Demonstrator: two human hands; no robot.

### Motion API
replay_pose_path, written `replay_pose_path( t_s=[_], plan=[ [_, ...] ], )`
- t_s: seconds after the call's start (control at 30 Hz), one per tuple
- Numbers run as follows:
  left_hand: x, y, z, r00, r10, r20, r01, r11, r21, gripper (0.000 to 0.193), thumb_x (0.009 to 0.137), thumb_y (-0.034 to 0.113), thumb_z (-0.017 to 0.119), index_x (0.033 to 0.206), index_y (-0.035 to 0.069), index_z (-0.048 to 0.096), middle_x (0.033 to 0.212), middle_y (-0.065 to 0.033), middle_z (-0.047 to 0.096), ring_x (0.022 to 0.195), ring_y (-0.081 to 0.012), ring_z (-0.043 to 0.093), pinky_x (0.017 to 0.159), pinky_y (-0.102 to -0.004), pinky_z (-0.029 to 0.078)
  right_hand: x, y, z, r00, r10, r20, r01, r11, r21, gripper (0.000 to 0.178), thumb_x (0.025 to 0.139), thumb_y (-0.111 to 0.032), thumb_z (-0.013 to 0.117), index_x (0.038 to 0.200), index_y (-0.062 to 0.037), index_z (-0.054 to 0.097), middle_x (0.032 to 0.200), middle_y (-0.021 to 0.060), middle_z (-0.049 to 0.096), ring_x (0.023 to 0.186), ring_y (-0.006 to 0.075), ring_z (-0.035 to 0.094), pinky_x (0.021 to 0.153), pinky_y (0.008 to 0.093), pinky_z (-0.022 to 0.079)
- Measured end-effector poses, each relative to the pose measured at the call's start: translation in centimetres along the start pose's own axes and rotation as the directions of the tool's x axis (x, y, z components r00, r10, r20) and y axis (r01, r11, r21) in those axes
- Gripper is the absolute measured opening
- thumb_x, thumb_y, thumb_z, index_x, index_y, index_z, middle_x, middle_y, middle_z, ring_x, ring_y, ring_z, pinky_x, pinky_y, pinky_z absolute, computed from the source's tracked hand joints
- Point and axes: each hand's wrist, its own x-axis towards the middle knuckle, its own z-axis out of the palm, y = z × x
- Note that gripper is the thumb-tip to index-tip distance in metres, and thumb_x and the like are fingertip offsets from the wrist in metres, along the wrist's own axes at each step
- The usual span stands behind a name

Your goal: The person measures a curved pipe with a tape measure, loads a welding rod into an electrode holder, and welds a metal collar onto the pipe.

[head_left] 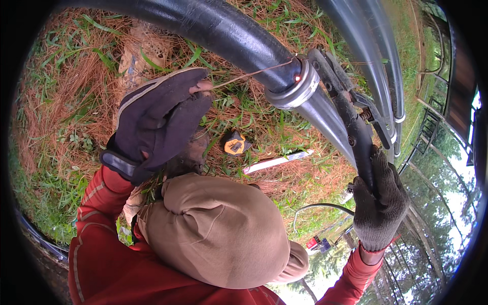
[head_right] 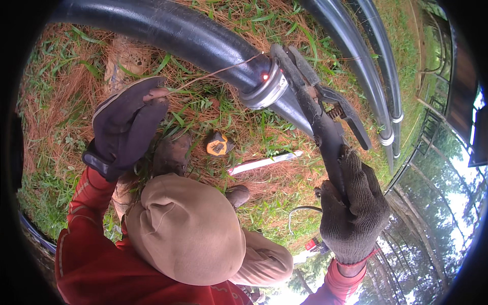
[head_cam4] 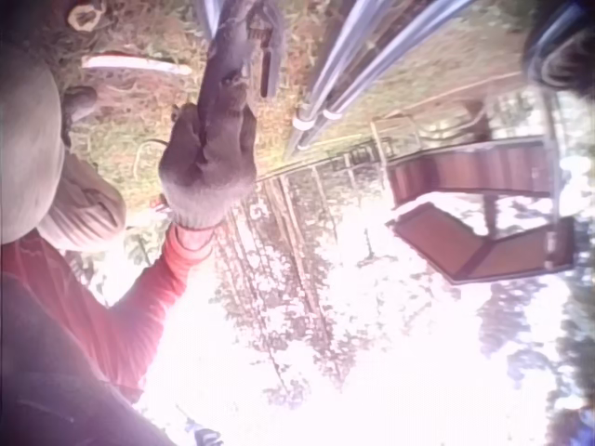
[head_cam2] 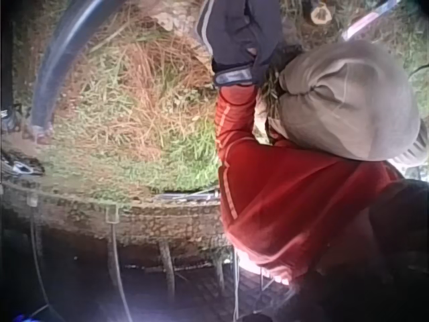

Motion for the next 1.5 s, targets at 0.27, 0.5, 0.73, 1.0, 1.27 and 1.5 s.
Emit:
replay_pose_path(
  t_s=[0.27, 0.5, 0.73, 1.0, 1.27, 1.5],
  plan=[
    [1.6, -0.9, 0.0, 0.997, 0.082, 0.004, -0.082, 0.994, -0.074, 0.034, 0.1, 0.009, 0.073, 0.132, -0.004, 0.07, 0.12, -0.0173, 0.078, 0.103, -0.0242, 0.077, 0.09, -0.0363, 0.061, 1.1, -0.6, 0.4, 0.999, -0.021, 0.036, 0.022, 0.998, -0.051, 0.052, 0.083, 0.006, 0.076, 0.135, 0.0026, 0.071, 0.11, 0.0217, 0.076, 0.088, 0.0299, 0.079, 0.077, 0.0365, 0.061],
    [3.2, -0.1, -0.2, 0.995, 0.087, 0.042, -0.089, 0.994, 0.068, 0.033, 0.102, 0.009, 0.071, 0.132, -0.004, 0.071, 0.119, -0.0187, 0.077, 0.106, -0.0276, 0.077, 0.094, -0.0376, 0.061, 1.5, 0.0, 0.6, 0.993, -0.112, 0.026, 0.114, 0.991, -0.073, 0.052, 0.083, 0.005, 0.076, 0.135, 0.0034, 0.071, 0.109, 0.0228, 0.076, 0.09, 0.0313, 0.079, 0.079, 0.0375, 0.061],
    [3.8, -0.3, 0.2, 0.989, 0.142, 0.041, -0.145, 0.986, 0.086, 0.031, 0.103, 0.01, 0.07, 0.131, -0.004, 0.072, 0.117, -0.0172, 0.078, 0.105, -0.0249, 0.076, 0.095, -0.0361, 0.06, 1.2, 0.8, 0.7, 0.998, -0.036, 0.043, 0.036, 0.999, 0.003, 0.055, 0.081, 0.005, 0.078, 0.135, 0.0032, 0.071, 0.11, 0.0229, 0.077, 0.09, 0.0318, 0.08, 0.08, 0.0378, 0.061],
    [4.2, -0.2, 0.6, 0.994, -0.092, 0.056, 0.095, 0.994, -0.045, 0.03, 0.104, 0.01, 0.07, 0.131, -0.004, 0.072, 0.117, -0.0095, 0.078, 0.106, -0.0135, 0.072, 0.094, -0.0303, 0.059, 1.5, 0.5, 0.7, 0.998, -0.025, 0.056, 0.027, 0.999, -0.031, 0.055, 0.082, 0.005, 0.078, 0.136, 0.0037, 0.07, 0.115, 0.0257, 0.077, 0.097, 0.0336, 0.081, 0.083, 0.0377, 0.062],
    [4.6, -0.9, 0.6, 0.991, -0.115, 0.065, 0.122, 0.987, -0.107, 0.029, 0.104, 0.006, 0.07, 0.131, -0.003, 0.072, 0.116, -0.007, 0.077, 0.104, -0.0115, 0.071, 0.094, -0.0283, 0.059, 1.5, 0.1, 0.6, 0.997, 0.034, 0.067, -0.037, 0.998, 0.049, 0.055, 0.082, 0.006, 0.077, 0.137, 0.0038, 0.07, 0.113, 0.024, 0.077, 0.096, 0.032, 0.08, 0.083, 0.0371, 0.061],
    [4.5, -0.9, 0.3, 0.98, -0.196, 0.04, 0.2, 0.951, -0.235, 0.031, 0.104, 0.006, 0.071, 0.134, -0.002, 0.071, 0.116, -0.0054, 0.077, 0.102, -0.0095, 0.07, 0.09, -0.027, 0.059, 1.4, 0.0, 0.5, 1.0, 0.002, 0.001, -0.002, 1.0, 0.015, 0.055, 0.082, 0.007, 0.075, 0.137, 0.0024, 0.071, 0.111, 0.0215, 0.077, 0.092, 0.0279, 0.08, 0.082, 0.0349, 0.061]
  ],
)
